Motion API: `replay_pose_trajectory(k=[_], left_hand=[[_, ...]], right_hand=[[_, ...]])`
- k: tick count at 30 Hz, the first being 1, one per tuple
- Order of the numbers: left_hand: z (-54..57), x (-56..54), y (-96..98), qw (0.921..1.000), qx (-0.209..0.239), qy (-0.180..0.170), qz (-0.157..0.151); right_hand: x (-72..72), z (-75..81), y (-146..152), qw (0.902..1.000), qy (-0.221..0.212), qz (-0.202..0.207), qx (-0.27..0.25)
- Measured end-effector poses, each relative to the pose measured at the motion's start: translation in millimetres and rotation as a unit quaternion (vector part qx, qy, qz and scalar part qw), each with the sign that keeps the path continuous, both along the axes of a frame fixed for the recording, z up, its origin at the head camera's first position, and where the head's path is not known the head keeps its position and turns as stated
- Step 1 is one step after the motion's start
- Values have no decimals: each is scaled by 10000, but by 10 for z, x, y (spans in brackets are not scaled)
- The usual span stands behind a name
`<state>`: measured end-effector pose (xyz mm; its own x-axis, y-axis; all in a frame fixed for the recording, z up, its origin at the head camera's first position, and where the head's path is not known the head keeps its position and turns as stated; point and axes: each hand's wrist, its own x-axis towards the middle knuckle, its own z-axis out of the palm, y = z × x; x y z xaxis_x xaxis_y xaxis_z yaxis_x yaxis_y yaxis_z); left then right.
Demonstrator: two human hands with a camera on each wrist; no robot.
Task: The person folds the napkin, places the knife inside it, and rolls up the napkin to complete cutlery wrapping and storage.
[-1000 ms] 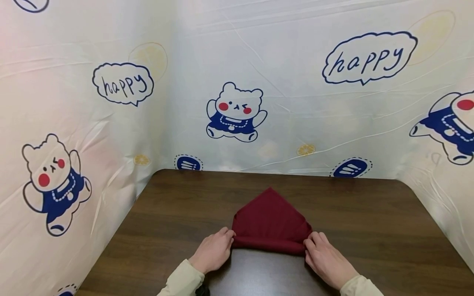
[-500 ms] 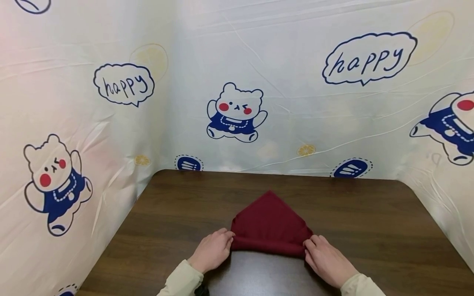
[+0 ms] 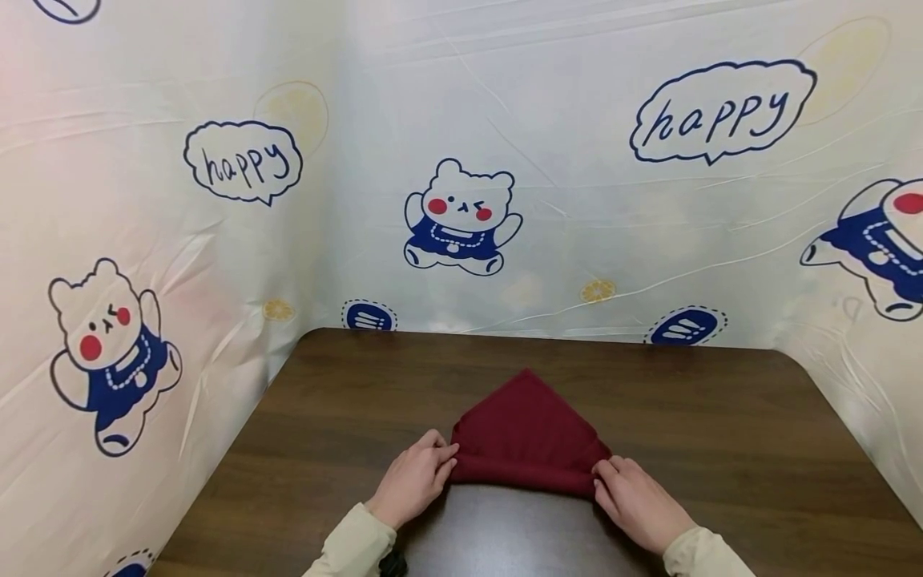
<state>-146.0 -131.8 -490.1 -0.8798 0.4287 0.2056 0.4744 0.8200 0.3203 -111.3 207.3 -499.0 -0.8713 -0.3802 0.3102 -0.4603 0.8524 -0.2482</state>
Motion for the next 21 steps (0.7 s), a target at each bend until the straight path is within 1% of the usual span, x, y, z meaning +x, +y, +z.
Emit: replay_pose_trajectory(k=[3,9,13,18,21], left_hand=[[-4,-3,-2,9999,120,-83,26],[-2,-1,5,9994,308,-102,105],[-5,3,11,9991,371,-118,172],[1,-11,14,9993,332,-69,153],[1,-20,16,9994,297,-40,146]], right_hand=[[-3,-9,-1,9999,-42,-70,-149],[-25,-17,-9,9983,-168,-183,-526],[-33,4,-30,9959,-370,-381,-730],[-35,66,-56,9924,-727,-670,-733],[-42,92,-67,9908,-888,-765,-670]])
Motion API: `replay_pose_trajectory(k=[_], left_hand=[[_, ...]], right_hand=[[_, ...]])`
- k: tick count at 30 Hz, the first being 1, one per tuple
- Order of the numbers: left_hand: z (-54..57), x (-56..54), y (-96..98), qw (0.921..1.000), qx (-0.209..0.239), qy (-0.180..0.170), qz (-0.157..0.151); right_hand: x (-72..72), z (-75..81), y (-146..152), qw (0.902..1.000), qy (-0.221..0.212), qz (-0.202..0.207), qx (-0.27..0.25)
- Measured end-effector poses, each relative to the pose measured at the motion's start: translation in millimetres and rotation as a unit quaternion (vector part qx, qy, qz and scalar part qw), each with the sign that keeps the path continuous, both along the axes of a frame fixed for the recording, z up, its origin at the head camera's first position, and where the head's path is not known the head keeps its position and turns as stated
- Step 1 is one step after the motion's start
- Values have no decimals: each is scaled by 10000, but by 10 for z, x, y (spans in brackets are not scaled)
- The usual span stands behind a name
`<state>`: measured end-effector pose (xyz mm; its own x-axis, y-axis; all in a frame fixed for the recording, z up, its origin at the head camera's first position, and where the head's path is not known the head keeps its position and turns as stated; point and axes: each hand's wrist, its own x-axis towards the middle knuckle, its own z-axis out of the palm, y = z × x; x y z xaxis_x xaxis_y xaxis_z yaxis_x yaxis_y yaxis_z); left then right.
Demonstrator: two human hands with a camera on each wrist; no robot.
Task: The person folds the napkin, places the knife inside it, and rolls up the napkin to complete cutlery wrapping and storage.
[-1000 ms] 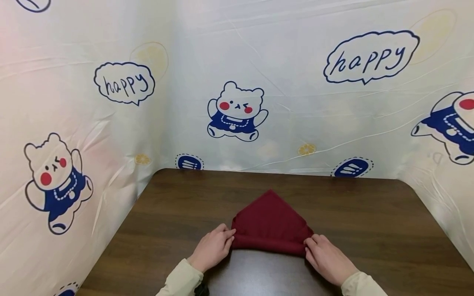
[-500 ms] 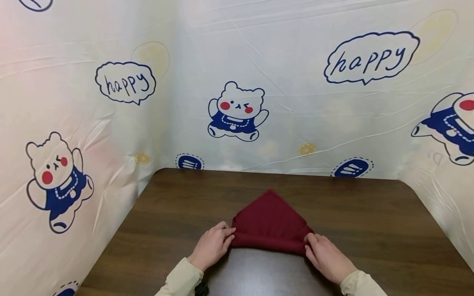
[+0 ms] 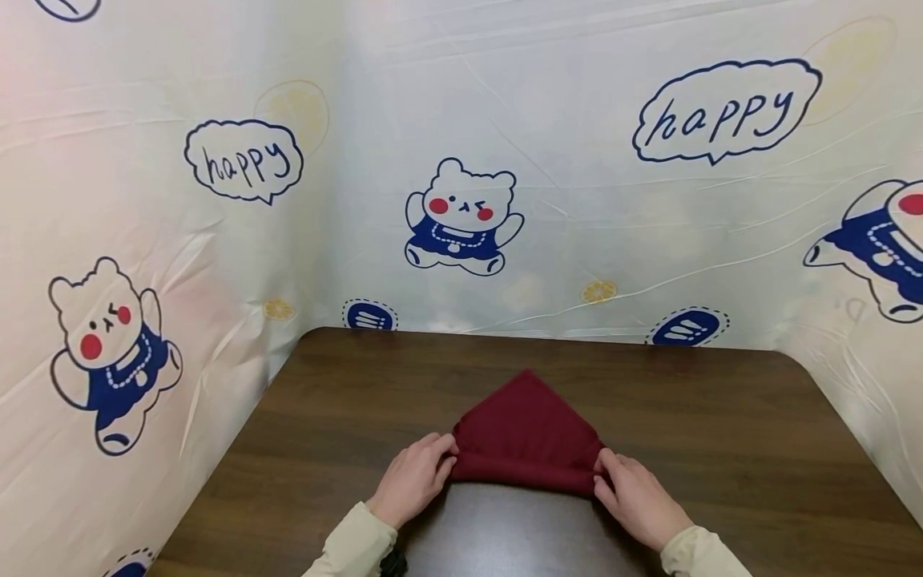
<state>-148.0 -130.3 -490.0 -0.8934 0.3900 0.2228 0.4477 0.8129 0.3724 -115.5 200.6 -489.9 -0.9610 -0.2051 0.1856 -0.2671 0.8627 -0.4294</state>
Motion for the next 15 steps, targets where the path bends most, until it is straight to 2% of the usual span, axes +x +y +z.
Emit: replay_pose_trajectory(k=[7,15], left_hand=[[13,5,8,9999,-85,49,58],[28,20,15,9995,-210,203,74]], right_hand=[[-20,22,-14,9996,-263,-105,3],[-40,-36,-11,9978,606,-124,227]])
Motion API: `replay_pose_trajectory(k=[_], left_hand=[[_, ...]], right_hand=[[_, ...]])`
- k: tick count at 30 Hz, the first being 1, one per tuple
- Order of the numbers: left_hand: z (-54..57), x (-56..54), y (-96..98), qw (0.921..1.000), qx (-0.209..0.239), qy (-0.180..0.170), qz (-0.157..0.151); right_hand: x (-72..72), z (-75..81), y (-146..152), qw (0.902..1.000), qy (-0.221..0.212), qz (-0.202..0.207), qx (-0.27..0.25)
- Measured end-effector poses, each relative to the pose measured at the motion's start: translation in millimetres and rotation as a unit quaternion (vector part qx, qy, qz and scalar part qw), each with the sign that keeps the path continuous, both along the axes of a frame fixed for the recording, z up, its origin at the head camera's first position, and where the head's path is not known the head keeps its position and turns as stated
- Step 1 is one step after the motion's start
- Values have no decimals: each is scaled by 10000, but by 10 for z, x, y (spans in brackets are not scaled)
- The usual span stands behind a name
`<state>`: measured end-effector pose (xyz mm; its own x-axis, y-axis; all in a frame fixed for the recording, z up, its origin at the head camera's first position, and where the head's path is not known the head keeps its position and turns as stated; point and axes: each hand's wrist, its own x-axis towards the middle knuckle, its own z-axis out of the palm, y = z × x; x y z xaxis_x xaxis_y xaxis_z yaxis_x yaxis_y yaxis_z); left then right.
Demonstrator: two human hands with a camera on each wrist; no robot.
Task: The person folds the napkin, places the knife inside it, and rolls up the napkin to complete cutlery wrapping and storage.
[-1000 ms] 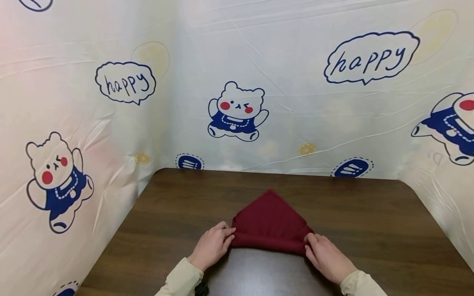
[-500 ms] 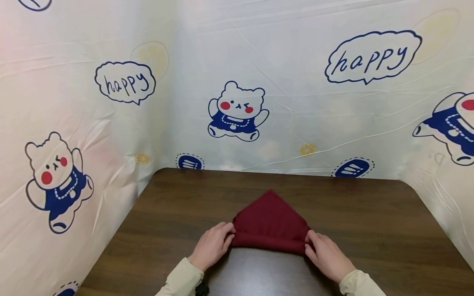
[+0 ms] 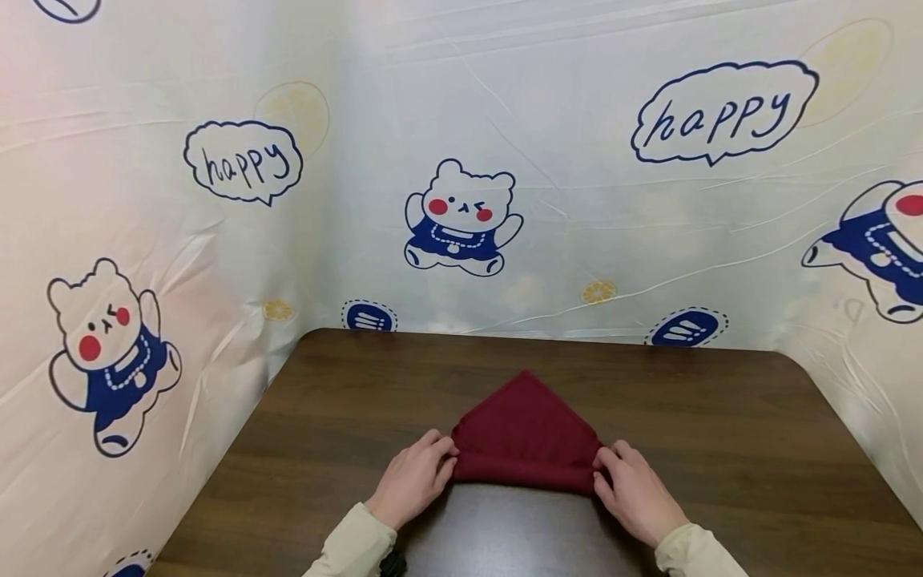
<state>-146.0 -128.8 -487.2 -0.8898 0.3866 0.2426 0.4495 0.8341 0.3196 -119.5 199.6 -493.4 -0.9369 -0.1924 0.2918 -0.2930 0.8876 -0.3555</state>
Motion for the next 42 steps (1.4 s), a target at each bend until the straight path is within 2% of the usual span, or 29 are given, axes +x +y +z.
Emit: replay_pose_trajectory(k=[8,17,27,36,42], left_hand=[[4,22,10,9998,-76,177,27],[-18,12,8,9995,-14,283,-118],[-19,7,-3,9996,56,152,-228],[-18,26,6,9985,-66,507,-210],[-13,31,-3,9990,-220,264,-268]], right_hand=[[-10,3,16,9995,280,121,-37],[5,-56,-2,9921,1185,386,137],[6,-50,-9,9890,1348,594,134],[21,-46,0,9859,1528,607,319],[54,-18,13,9894,1243,612,439]])
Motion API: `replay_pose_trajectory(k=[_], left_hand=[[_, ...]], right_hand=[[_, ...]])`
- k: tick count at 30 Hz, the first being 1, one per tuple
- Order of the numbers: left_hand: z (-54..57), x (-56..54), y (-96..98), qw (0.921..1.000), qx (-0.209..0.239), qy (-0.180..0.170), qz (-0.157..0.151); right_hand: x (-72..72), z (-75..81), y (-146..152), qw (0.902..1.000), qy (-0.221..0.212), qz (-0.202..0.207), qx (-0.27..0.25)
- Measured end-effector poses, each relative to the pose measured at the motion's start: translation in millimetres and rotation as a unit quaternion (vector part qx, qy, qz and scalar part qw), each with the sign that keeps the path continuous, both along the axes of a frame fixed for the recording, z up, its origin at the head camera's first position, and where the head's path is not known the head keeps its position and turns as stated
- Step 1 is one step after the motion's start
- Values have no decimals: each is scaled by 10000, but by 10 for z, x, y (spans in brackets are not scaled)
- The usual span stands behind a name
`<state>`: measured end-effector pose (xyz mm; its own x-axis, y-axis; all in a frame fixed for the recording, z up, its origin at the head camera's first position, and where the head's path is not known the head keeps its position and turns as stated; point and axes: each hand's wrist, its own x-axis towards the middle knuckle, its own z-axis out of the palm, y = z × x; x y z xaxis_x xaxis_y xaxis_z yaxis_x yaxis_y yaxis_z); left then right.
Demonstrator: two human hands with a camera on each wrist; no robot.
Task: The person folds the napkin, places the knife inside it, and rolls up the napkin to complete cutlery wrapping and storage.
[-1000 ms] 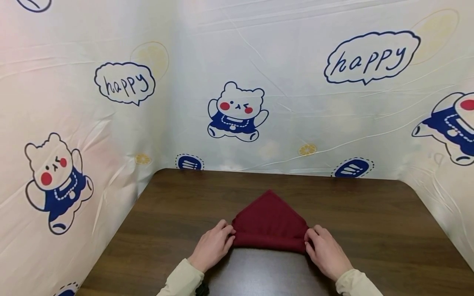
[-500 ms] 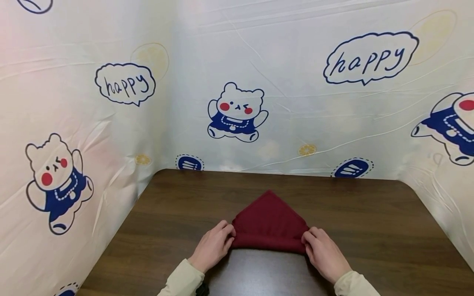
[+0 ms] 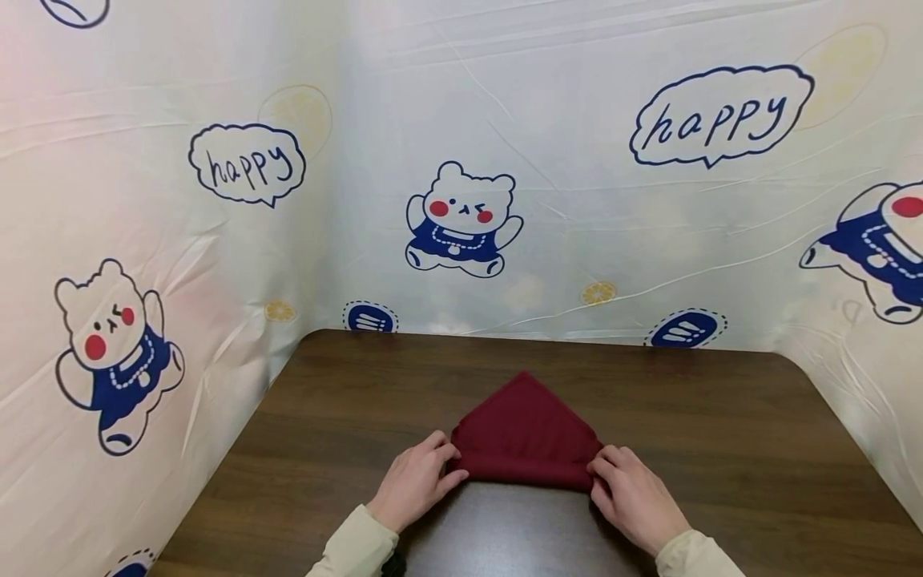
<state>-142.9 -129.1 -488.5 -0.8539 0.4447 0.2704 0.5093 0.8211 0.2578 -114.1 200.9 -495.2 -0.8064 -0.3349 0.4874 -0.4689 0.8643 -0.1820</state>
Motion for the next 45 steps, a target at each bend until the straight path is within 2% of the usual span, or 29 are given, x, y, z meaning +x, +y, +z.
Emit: replay_pose_trajectory(k=[5,15,30,45], left_hand=[[-13,-12,-9,9998,-177,-6,9],[-21,-14,-17,9996,-273,63,-43],[-46,-51,10,9994,-331,103,-2],[-61,-48,4,9996,-276,16,17]], right_hand=[[5,-19,16,9994,-312,6,137],[-44,-82,36,9998,-67,106,155],[-76,-92,69,9994,-187,183,217],[-42,-79,60,9982,-520,69,296]])
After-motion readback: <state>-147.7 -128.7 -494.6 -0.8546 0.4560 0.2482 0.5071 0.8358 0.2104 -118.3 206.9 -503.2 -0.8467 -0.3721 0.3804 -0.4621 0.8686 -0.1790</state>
